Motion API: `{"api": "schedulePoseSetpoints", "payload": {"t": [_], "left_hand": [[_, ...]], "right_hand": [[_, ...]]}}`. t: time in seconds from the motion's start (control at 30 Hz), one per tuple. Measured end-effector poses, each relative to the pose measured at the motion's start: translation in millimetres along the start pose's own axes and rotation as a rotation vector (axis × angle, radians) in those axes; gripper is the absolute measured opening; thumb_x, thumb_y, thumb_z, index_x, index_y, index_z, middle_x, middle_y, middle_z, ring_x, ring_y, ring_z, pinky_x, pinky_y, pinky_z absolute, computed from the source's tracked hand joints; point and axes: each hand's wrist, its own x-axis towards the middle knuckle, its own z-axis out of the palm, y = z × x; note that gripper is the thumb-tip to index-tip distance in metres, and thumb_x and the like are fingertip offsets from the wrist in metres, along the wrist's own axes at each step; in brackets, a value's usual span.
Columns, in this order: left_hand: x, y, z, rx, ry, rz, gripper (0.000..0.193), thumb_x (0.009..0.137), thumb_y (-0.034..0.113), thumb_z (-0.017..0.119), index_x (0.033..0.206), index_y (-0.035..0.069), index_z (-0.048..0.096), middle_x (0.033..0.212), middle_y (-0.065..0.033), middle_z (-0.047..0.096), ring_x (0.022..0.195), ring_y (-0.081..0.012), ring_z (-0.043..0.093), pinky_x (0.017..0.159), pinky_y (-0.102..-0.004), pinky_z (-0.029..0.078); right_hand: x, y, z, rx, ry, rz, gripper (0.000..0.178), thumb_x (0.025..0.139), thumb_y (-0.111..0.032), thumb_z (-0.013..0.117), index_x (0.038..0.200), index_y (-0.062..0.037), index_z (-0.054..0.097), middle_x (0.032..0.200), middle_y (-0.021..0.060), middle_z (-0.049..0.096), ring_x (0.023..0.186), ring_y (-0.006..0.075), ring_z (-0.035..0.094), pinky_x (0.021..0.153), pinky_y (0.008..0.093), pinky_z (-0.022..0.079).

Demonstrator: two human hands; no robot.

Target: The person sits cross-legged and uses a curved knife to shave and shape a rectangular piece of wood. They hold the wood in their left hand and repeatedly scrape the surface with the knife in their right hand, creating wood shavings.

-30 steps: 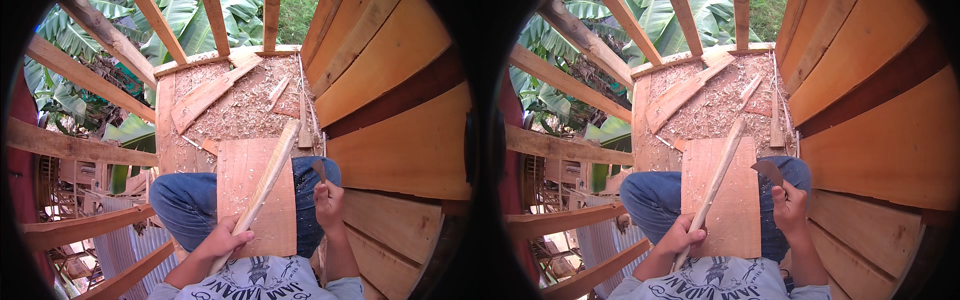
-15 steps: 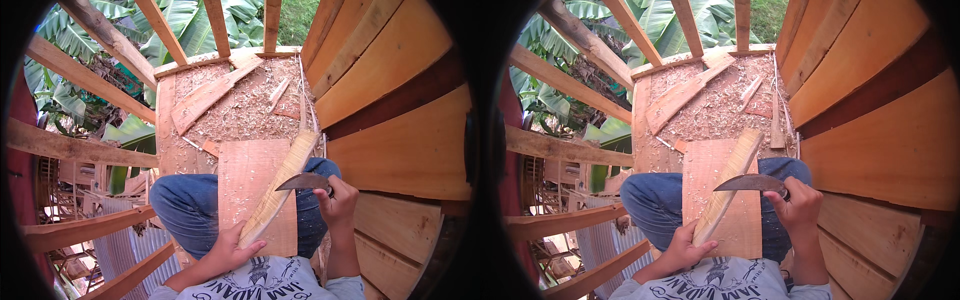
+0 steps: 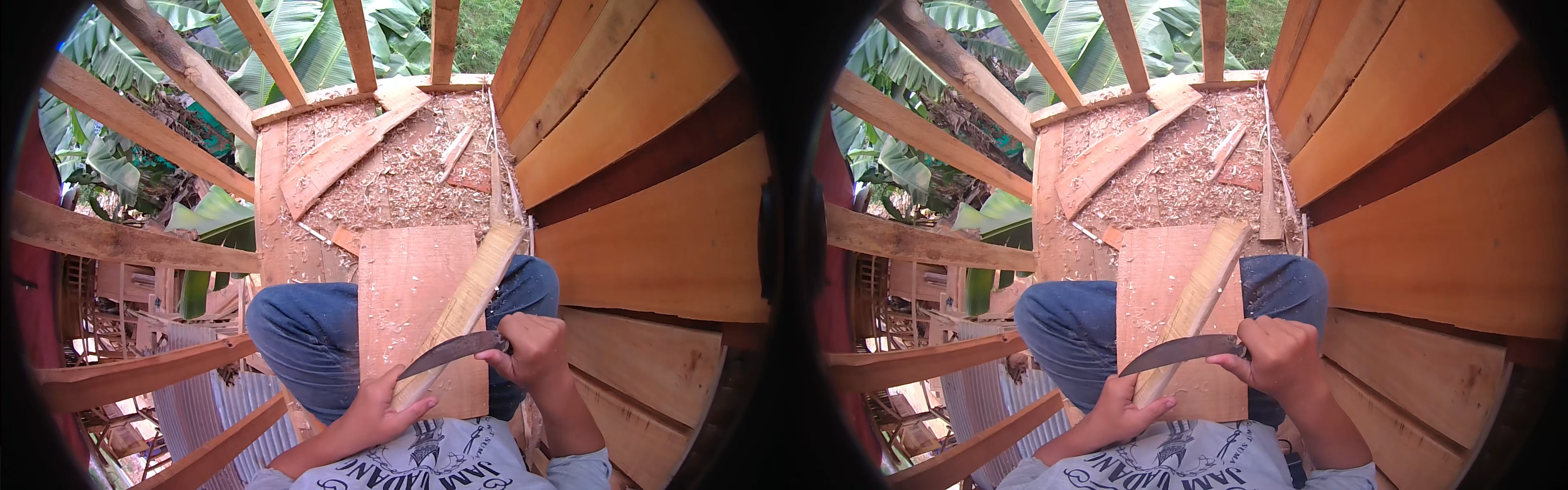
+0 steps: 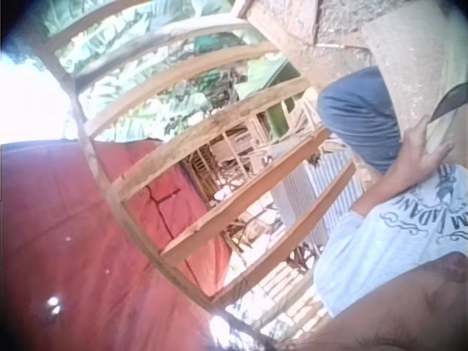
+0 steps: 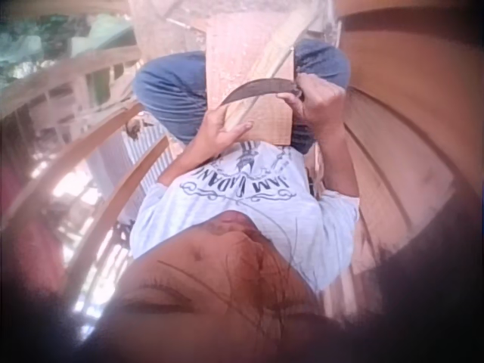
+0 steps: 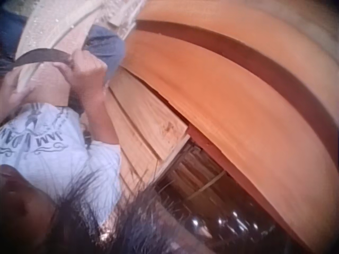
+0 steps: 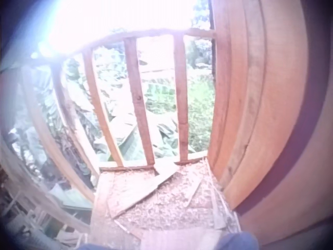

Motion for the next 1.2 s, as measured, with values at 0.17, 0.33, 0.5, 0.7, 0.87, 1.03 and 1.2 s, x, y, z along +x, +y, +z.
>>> {"api": "schedulePoseSetpoints", "payload": {"t": [0.17, 0.33, 0.5, 0.7, 0.87, 1.03, 1.2], "left_hand": [[1.8, 0.3, 3.6, -0.024, -0.014, -0.036, 0.037, 0.08, 0.023, 0.07, 0.098, -0.006, 0.055, 0.067, -0.0153, 0.06, 0.059, -0.0175, 0.06, 0.055, -0.0301, 0.047], [-4.8, 1.7, 1.8, -0.003, -0.015, -0.047, 0.036, 0.08, 0.023, 0.07, 0.095, -0.005, 0.055, 0.065, -0.0161, 0.06, 0.059, -0.0181, 0.061, 0.055, -0.0304, 0.047], [-0.5, -2.2, 7.1, 0.038, 0.038, 0.014, 0.037, 0.079, 0.021, 0.071, 0.099, -0.006, 0.055, 0.068, -0.015, 0.061, 0.061, -0.017, 0.061, 0.055, -0.0302, 0.047], [1.8, -1.4, 7.7, 0.048, -0.016, -0.046, 0.038, 0.08, 0.023, 0.07, 0.099, -0.006, 0.056, 0.066, -0.0165, 0.06, 0.057, -0.0187, 0.06, 0.054, -0.0319, 0.046], [3.2, -4.2, 9.0, 0.037, 0.042, 0.042, 0.039, 0.08, 0.023, 0.07, 0.101, -0.006, 0.057, 0.066, -0.016, 0.061, 0.058, -0.0178, 0.06, 0.054, -0.0298, 0.046], [-1.3, 3.8, 8.8, 0.026, -0.167, -0.06, 0.04, 0.08, 0.023, 0.07, 0.104, -0.006, 0.057, 0.067, -0.0163, 0.061, 0.061, -0.0151, 0.06, 0.056, -0.0277, 0.046], [6.6, -4.2, 0.4, -0.216, -0.072, -0.123, 0.035, 0.081, 0.023, 0.07, 0.099, -0.004, 0.057, 0.064, -0.0057, 0.056, 0.056, -0.0096, 0.054, 0.049, -0.0243, 0.041]], "right_hand": [[5.1, 15.6, -0.9, -0.015, 0.088, 0.061, 0.051, 0.087, -0.051, 0.053, 0.068, -0.0042, 0.05, 0.054, 0.0117, 0.049, 0.049, 0.0308, 0.054, 0.043, 0.0343, 0.041], [11.0, 13.3, -3.1, -0.019, 0.007, -0.054, 0.048, 0.088, -0.048, 0.053, 0.07, -0.0039, 0.051, 0.056, 0.0121, 0.05, 0.051, 0.0305, 0.056, 0.044, 0.0353, 0.041], [7.9, 5.3, -2.3, 0.056, -0.076, -0.136, 0.045, 0.086, -0.046, 0.056, 0.068, -0.0047, 0.051, 0.055, 0.0105, 0.048, 0.049, 0.0283, 0.054, 0.043, 0.0338, 0.039], [18.5, 28.8, 0.0, 0.161, 0.161, 0.176, 0.041, 0.08, -0.045, 0.063, 0.066, -0.0085, 0.051, 0.053, 0.0058, 0.045, 0.047, 0.0227, 0.054, 0.044, 0.0317, 0.041], [15.8, 25.1, -2.3, 0.152, -0.047, -0.049, 0.042, 0.093, -0.036, 0.052, 0.07, -0.0003, 0.051, 0.051, 0.0105, 0.045, 0.045, 0.0227, 0.049, 0.044, 0.0312, 0.036], [11.9, 34.7, -4.3, 0.42, 0.186, 0.34, 0.042, 0.095, -0.034, 0.049, 0.073, 0.0013, 0.051, 0.051, 0.0074, 0.041, 0.046, 0.0126, 0.039, 0.045, 0.0291, 0.033], [3.5, 41.7, 0.3, 0.548, 0.067, 0.512, 0.047, 0.094, -0.043, 0.047, 0.074, -0.0006, 0.049, 0.05, -0.0018, 0.041, 0.046, 0.0053, 0.04, 0.041, 0.0245, 0.03]]}}
